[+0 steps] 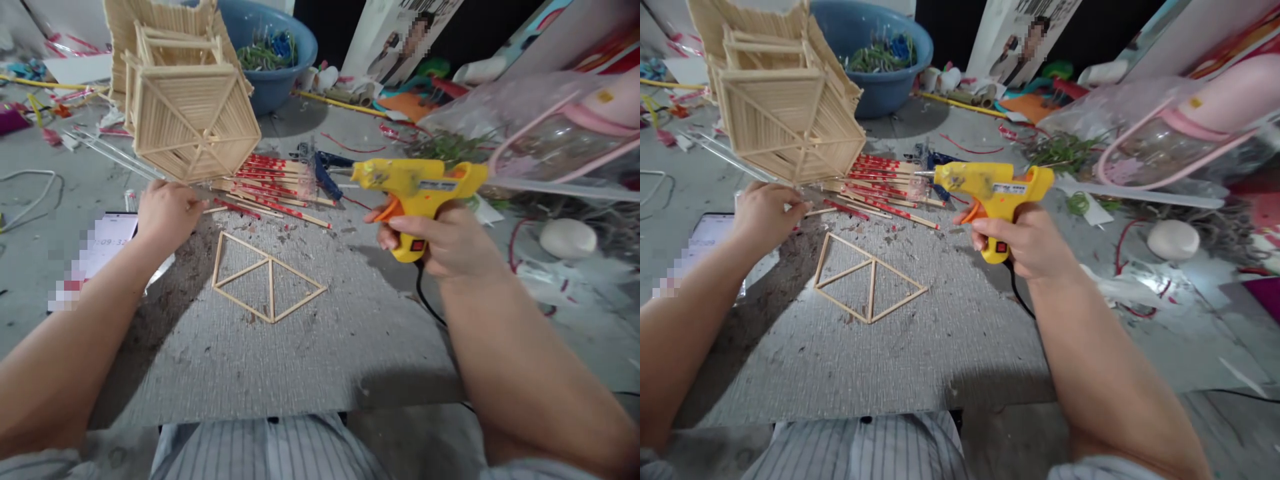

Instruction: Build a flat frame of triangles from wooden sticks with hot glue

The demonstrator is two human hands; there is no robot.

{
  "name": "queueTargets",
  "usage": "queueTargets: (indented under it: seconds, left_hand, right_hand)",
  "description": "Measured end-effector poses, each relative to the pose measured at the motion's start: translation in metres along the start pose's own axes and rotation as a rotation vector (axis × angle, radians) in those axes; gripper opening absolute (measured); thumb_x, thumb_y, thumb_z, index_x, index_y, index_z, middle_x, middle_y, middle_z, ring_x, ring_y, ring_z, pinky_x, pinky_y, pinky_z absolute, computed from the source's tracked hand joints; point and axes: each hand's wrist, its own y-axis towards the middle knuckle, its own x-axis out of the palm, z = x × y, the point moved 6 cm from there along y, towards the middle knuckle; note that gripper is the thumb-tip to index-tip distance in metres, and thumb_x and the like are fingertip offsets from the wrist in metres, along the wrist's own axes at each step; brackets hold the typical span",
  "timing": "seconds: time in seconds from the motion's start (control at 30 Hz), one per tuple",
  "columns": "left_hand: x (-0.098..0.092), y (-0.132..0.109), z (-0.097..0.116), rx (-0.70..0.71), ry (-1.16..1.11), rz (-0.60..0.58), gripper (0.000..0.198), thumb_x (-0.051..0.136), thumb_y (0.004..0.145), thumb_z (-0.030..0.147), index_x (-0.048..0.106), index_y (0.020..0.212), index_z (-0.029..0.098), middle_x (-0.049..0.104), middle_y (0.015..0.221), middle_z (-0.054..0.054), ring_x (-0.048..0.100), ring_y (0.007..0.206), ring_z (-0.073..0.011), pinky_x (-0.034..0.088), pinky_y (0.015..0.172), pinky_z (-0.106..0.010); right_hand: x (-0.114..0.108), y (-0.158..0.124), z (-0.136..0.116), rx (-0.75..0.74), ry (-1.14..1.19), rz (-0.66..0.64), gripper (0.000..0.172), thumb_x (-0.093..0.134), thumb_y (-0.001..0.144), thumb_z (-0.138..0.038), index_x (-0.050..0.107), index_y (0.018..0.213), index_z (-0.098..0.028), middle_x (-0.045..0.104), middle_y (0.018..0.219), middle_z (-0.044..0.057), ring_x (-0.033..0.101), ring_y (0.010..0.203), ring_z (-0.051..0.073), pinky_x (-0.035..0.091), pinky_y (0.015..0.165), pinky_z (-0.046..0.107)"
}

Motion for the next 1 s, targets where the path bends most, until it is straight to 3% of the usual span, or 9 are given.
queueTargets:
  seconds: [0.17,0.27,0.37,0.47,0.53,0.63,0.73,0.87,1.0]
  left_hand:
    - [-0.001,-0.004,0.006,-0.009,0.075,-0.005,0.04,0.049,0.092,0.046,0.073,0.073,0.02,0.072,0.094,-0.012,0.06,0.111,-0.0348,0.048,0.092,-0.046]
    - [0.0,-0.007,0.008,0.015,0.075,-0.03,0.033,0.054,0.09,0.03,0.071,0.114,0.017,0.063,0.131,-0.014,0.054,0.123,-0.0384,0.046,0.1,-0.053]
    - [0.002,-0.008,0.01,0.049,0.043,-0.055,0.054,0.05,0.086,0.013,0.055,0.139,0.019,0.044,0.154,-0.011,0.046,0.135,-0.0365,0.042,0.108,-0.053]
    - [-0.002,-0.006,0.007,-0.005,0.015,0.006,0.028,0.05,0.093,0.025,0.075,0.104,0.016,0.068,0.126,-0.01,0.053,0.128,-0.0343,0.041,0.109,-0.05]
    - [-0.006,-0.005,0.004,-0.056,0.021,0.05,0.038,0.048,0.096,0.037,0.076,0.084,0.014,0.074,0.104,-0.012,0.058,0.12,-0.0348,0.043,0.105,-0.05]
    - [-0.009,-0.006,0.004,-0.027,0.023,0.069,0.036,0.045,0.095,0.032,0.076,0.097,0.012,0.068,0.125,-0.014,0.053,0.127,-0.0373,0.04,0.105,-0.054]
    - [-0.005,-0.007,0.006,0.063,0.016,0.033,0.042,0.051,0.085,0.019,0.067,0.124,0.015,0.042,0.155,-0.012,0.04,0.139,-0.0396,0.035,0.107,-0.059]
    - [-0.006,-0.006,0.003,0.061,-0.038,0.071,0.024,0.052,0.089,0.028,0.075,0.09,0.022,0.066,0.131,-0.003,0.047,0.135,-0.0318,0.029,0.112,-0.054]
    - [-0.01,-0.005,0.0,-0.003,-0.118,0.101,0.019,0.064,0.084,0.034,0.072,0.076,0.019,0.072,0.119,-0.006,0.054,0.124,-0.0302,0.032,0.111,-0.05]
  right_hand:
    - [0.004,-0.004,0.0,-0.001,-0.041,-0.049,0.02,0.075,0.064,-0.019,0.067,0.083,-0.019,0.073,0.077,0.003,0.058,0.045,0.01,0.043,0.043,0.025]
    - [0.008,-0.004,0.001,0.021,-0.097,-0.068,0.023,0.079,0.063,-0.024,0.066,0.082,-0.019,0.072,0.077,0.004,0.057,0.045,0.011,0.044,0.043,0.026]
    - [0.01,-0.004,0.003,0.012,-0.127,-0.119,0.025,0.082,0.064,-0.03,0.067,0.08,-0.018,0.072,0.076,0.005,0.055,0.043,0.009,0.041,0.04,0.025]
    - [0.011,-0.005,0.006,0.0,-0.144,-0.172,0.025,0.083,0.068,-0.035,0.068,0.08,-0.019,0.071,0.076,0.004,0.054,0.044,0.008,0.039,0.039,0.023]
    - [0.01,-0.006,0.008,-0.002,-0.151,-0.189,0.023,0.083,0.07,-0.035,0.069,0.081,-0.021,0.071,0.078,0.003,0.054,0.045,0.008,0.04,0.039,0.022]
    - [0.009,-0.005,0.011,-0.01,-0.153,-0.198,0.021,0.082,0.071,-0.033,0.069,0.083,-0.022,0.071,0.079,0.002,0.054,0.047,0.007,0.043,0.041,0.022]
    - [0.009,-0.004,0.012,-0.01,-0.145,-0.185,0.022,0.082,0.07,-0.032,0.069,0.084,-0.022,0.071,0.077,0.002,0.054,0.046,0.008,0.044,0.041,0.022]
    - [0.009,-0.004,0.009,-0.018,-0.144,-0.171,0.024,0.082,0.07,-0.033,0.068,0.085,-0.021,0.071,0.076,0.002,0.053,0.046,0.008,0.042,0.04,0.022]
    - [0.009,-0.005,0.008,-0.002,-0.143,-0.193,0.019,0.081,0.071,-0.029,0.068,0.082,-0.019,0.071,0.073,0.003,0.053,0.046,0.008,0.04,0.041,0.023]
